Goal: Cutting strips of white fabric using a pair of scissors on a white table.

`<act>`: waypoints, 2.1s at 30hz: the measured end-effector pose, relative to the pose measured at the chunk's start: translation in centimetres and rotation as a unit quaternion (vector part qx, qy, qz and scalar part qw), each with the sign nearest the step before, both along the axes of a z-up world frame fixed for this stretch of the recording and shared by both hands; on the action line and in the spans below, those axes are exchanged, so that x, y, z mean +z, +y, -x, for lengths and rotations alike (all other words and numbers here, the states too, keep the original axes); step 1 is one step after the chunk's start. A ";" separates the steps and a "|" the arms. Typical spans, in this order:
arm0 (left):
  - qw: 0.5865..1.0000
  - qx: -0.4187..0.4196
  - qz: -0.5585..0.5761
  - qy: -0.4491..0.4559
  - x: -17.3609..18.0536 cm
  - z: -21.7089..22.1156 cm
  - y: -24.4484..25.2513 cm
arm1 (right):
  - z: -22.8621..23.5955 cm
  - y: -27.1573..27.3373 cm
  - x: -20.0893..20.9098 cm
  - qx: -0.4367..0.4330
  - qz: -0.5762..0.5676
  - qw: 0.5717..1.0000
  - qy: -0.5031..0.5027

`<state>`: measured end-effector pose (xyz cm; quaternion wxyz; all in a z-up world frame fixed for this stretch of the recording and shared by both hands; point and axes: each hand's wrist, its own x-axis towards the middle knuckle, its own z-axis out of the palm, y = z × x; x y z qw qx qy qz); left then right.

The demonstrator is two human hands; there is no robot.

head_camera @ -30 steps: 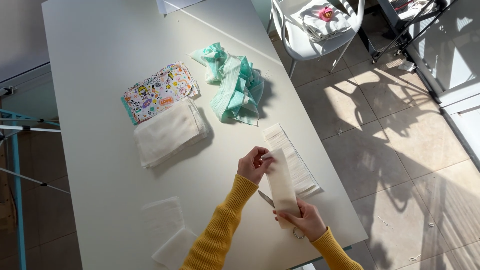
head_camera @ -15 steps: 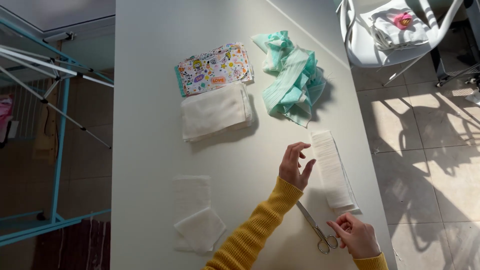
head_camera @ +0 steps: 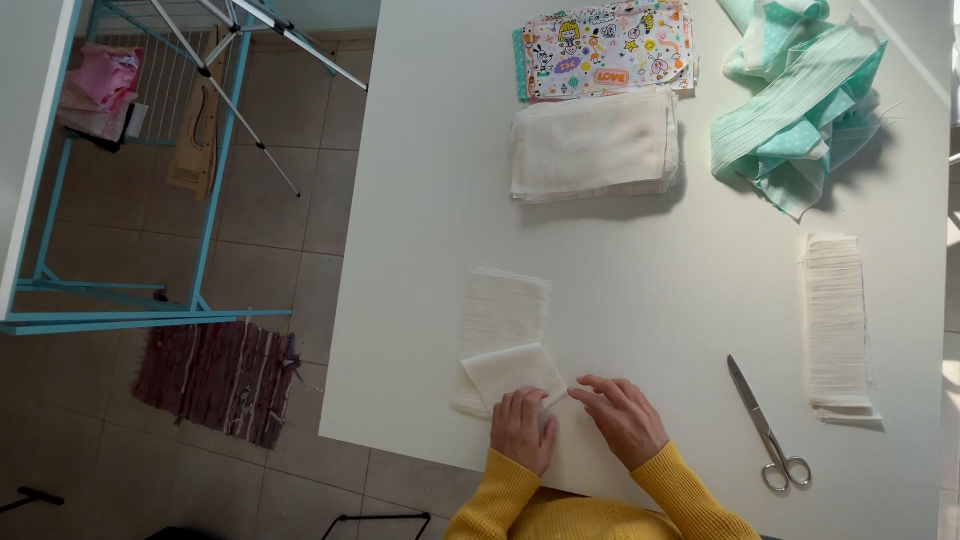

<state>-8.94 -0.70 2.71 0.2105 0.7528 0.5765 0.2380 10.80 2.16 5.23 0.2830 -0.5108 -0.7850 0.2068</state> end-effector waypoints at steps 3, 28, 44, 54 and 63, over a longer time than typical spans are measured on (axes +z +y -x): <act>0.997 0.009 0.076 -0.029 -0.5 0.4 0.7 | 1.5 0.5 -3.8 0.060 -0.023 0.996 -0.055; 0.888 -0.395 0.022 -0.233 15.7 -7.0 17.3 | -8.7 3.0 5.6 -0.129 0.063 0.976 0.163; 0.921 -0.380 0.029 -0.084 -4.1 -2.6 14.0 | -7.8 -10.4 -3.2 -0.329 -0.014 0.944 0.004; 0.961 -0.129 0.206 -0.133 -3.1 -6.7 16.8 | -10.4 -7.1 -4.0 -0.482 0.146 0.863 -0.040; 0.982 -0.111 0.140 -0.056 -3.2 -6.9 17.1 | -10.2 -6.4 -3.8 -0.457 0.139 0.874 -0.082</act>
